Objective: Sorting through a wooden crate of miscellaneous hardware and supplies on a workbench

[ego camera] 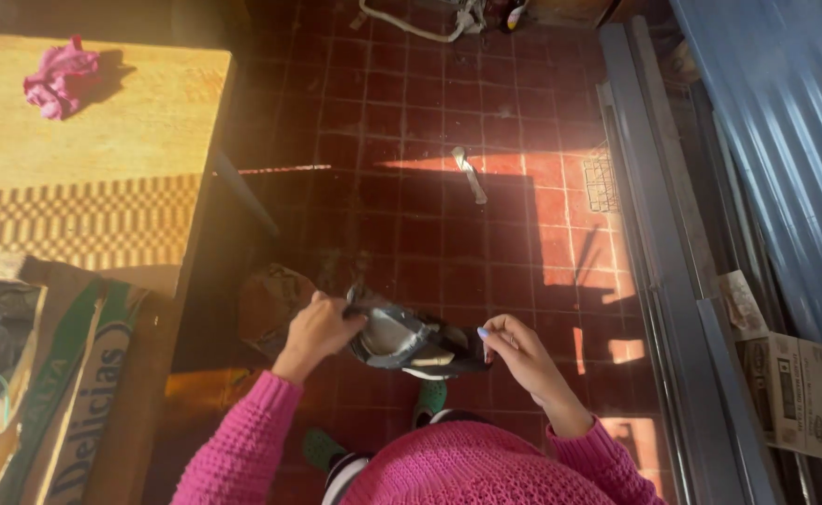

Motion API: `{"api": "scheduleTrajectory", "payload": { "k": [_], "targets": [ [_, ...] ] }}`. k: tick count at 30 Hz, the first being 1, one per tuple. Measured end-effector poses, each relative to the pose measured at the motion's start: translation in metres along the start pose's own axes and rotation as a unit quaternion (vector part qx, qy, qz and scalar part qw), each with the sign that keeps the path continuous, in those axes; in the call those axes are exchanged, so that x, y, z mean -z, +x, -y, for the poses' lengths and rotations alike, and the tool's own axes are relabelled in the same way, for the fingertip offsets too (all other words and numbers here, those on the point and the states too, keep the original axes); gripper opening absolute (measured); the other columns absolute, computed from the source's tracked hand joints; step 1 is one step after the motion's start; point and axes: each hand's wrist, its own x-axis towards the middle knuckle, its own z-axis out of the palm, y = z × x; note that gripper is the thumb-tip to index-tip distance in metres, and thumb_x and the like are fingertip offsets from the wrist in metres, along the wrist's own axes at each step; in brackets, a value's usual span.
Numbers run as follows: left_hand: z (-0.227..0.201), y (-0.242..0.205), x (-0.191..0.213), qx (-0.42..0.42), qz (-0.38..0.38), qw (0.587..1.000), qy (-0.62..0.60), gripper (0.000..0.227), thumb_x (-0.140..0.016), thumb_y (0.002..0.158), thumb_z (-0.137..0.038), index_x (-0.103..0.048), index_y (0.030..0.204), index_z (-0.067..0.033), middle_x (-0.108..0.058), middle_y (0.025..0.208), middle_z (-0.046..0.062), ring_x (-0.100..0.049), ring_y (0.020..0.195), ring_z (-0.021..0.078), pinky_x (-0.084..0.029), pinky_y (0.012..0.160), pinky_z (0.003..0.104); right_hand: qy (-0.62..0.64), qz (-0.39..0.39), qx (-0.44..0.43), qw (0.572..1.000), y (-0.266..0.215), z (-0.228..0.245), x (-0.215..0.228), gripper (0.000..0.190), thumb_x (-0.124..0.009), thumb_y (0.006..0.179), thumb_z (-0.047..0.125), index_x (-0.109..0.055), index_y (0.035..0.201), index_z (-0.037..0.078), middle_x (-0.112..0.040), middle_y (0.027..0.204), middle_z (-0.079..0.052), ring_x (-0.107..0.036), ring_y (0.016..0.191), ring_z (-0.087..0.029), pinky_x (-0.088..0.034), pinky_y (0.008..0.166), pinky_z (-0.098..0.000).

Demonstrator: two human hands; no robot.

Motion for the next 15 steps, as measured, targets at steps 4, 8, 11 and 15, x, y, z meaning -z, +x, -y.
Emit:
{"api": "scheduleTrajectory", "payload": {
  "k": [4, 8, 11, 15],
  "targets": [
    [-0.002, 0.015, 0.013, 0.107, 0.07, 0.989, -0.077, 0.064, -0.064, 0.084, -0.057, -0.069, 0.135, -0.0172, -0.079, 0.074, 0.007, -0.08, 0.065, 0.0275, -0.062, 0.088, 0.041, 0.05, -0.004, 0.037, 0.998, 0.015, 0.022, 0.033, 0.014, -0.065, 0.101, 0.015, -0.062, 0.103, 0.001, -0.054, 0.067, -0.008, -0.06, 0.069, -0.021, -0.049, 0.087, -0.0384],
    [-0.003, 0.045, -0.014, 0.114, 0.074, 0.881, -0.453, 0.059, -0.074, 0.09, -0.027, -0.054, 0.132, 0.0095, -0.063, 0.089, 0.025, -0.076, 0.072, 0.038, -0.068, 0.064, 0.052, 0.038, 0.053, 0.136, 0.988, 0.03, 0.063, 0.048, 0.013, -0.057, 0.104, 0.014, -0.058, 0.101, 0.001, -0.053, 0.069, -0.01, -0.06, 0.074, -0.021, -0.049, 0.088, -0.0372],
    [-0.018, 0.064, -0.046, 0.094, 0.069, 0.808, -0.577, 0.035, -0.078, 0.087, -0.019, -0.063, 0.111, 0.0025, -0.064, 0.08, 0.018, -0.075, 0.068, 0.0352, -0.067, 0.065, 0.055, -0.001, 0.109, 0.174, 0.979, 0.047, 0.068, 0.053, 0.012, -0.054, 0.105, 0.014, -0.057, 0.105, 0.002, -0.057, 0.069, -0.01, -0.061, 0.074, -0.022, -0.049, 0.086, -0.038],
    [-0.096, 0.059, -0.034, -0.02, 0.064, 0.717, -0.694, 0.031, -0.062, 0.097, -0.008, -0.046, 0.121, 0.0037, -0.07, 0.106, 0.036, -0.075, 0.094, 0.0464, -0.062, 0.081, 0.058, -0.174, 0.186, 0.172, 0.952, 0.064, 0.064, 0.042, 0.017, -0.065, 0.095, 0.013, -0.063, 0.112, 0.011, -0.063, 0.079, -0.004, -0.064, 0.083, -0.018, -0.052, 0.085, -0.0383]
  ]
}}
